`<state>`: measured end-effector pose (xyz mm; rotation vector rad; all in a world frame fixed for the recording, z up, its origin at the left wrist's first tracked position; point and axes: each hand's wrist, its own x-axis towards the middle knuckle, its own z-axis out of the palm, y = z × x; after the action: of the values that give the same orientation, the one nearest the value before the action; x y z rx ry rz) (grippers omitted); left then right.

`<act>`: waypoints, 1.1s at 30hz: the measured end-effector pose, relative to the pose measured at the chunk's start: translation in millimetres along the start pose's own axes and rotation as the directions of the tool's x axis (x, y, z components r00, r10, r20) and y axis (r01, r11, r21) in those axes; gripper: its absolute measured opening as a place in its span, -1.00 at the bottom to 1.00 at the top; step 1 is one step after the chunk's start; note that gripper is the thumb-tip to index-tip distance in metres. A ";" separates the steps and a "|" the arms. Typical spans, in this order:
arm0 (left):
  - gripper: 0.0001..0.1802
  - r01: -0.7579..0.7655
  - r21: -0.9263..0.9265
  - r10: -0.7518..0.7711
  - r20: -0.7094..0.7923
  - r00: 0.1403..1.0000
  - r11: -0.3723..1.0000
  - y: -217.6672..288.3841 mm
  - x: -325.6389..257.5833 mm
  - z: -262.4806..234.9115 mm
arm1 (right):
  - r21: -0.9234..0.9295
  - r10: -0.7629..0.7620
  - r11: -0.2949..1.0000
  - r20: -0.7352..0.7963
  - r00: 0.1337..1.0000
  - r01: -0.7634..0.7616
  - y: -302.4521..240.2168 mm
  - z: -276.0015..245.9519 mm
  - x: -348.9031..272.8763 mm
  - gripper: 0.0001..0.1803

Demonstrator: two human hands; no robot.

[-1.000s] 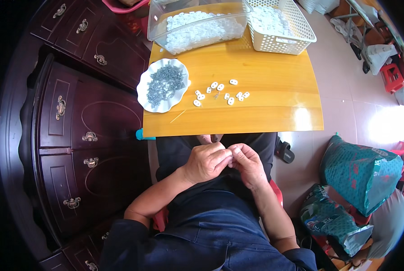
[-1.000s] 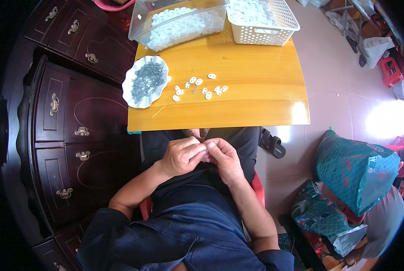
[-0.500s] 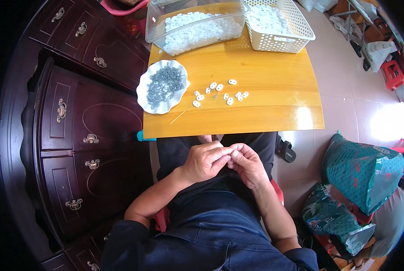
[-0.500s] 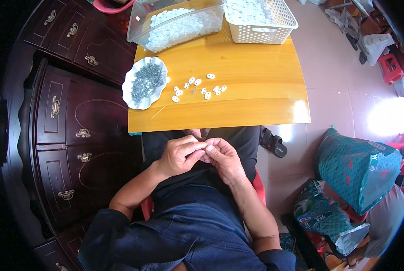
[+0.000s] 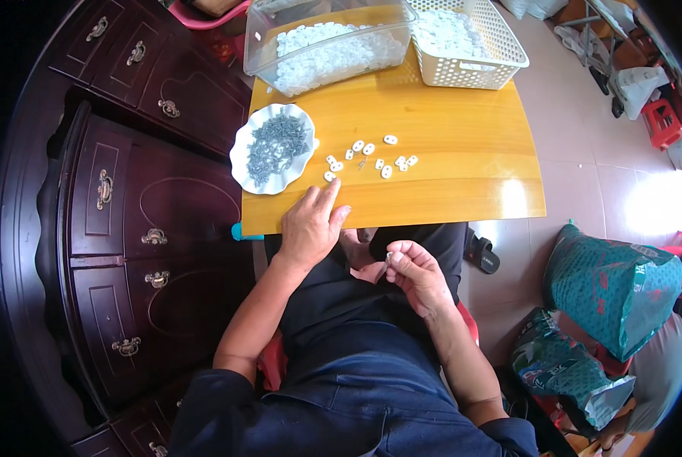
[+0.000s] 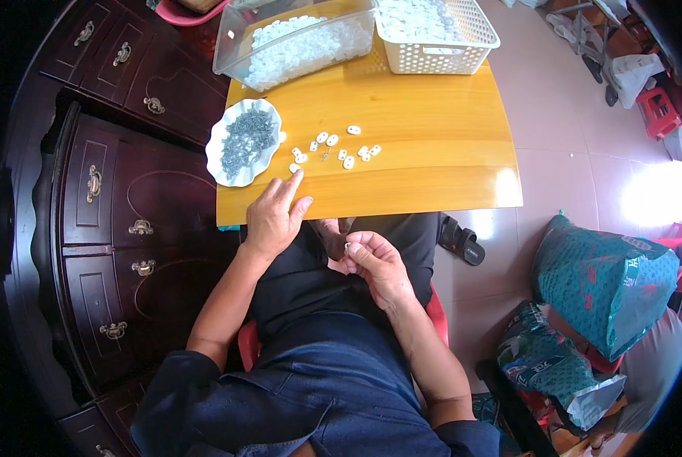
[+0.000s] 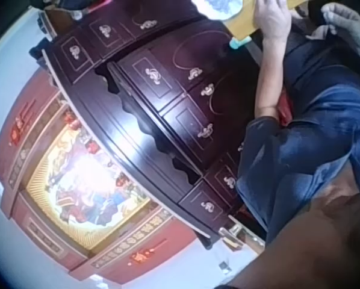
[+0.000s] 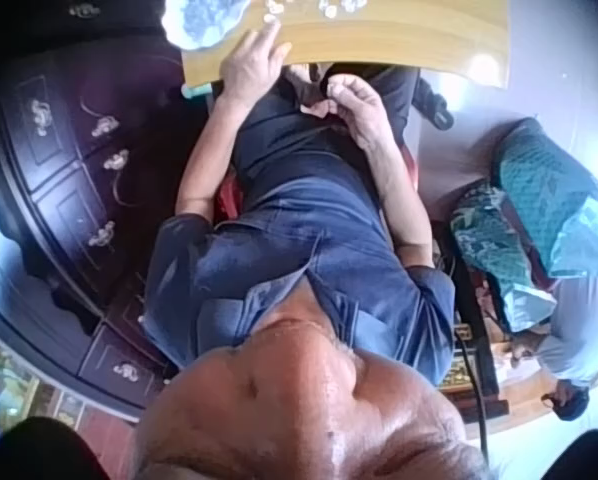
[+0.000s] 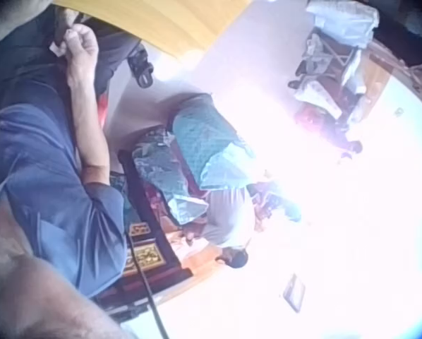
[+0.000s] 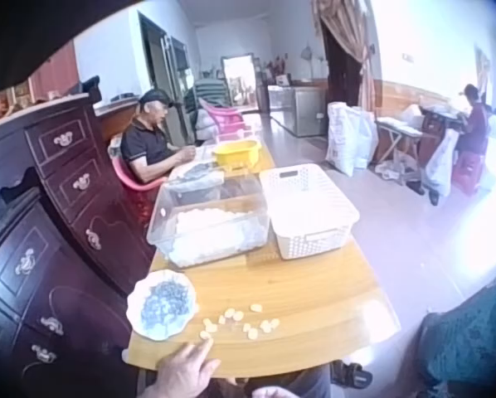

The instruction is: Manually assembling small plastic components by inserting metal pins or clips into them.

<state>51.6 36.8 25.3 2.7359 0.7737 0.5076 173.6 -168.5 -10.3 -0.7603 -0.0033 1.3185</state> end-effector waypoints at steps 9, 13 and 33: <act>-0.47 -0.017 0.012 0.017 -0.004 1.000 1.000 -1.0 2.4 0.4 | -0.032 -0.007 0.999 -0.022 1.000 0.007 -1.0 2.6 0.2 -0.85; -0.51 -0.027 0.000 0.027 -0.016 1.000 1.000 0.8 1.7 -0.9 | -0.034 -0.007 0.999 -0.021 1.000 0.007 -1.3 2.7 0.3 -0.85; -0.75 -0.316 -0.048 0.296 -0.244 0.924 0.948 2.5 -27.5 16.0 | -0.096 -0.015 0.995 -0.051 0.999 0.010 2.4 1.2 1.0 -0.85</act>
<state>37.2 17.5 4.4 2.7583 0.3566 0.9207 171.3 -166.9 -11.0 -0.8743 -0.0300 1.2939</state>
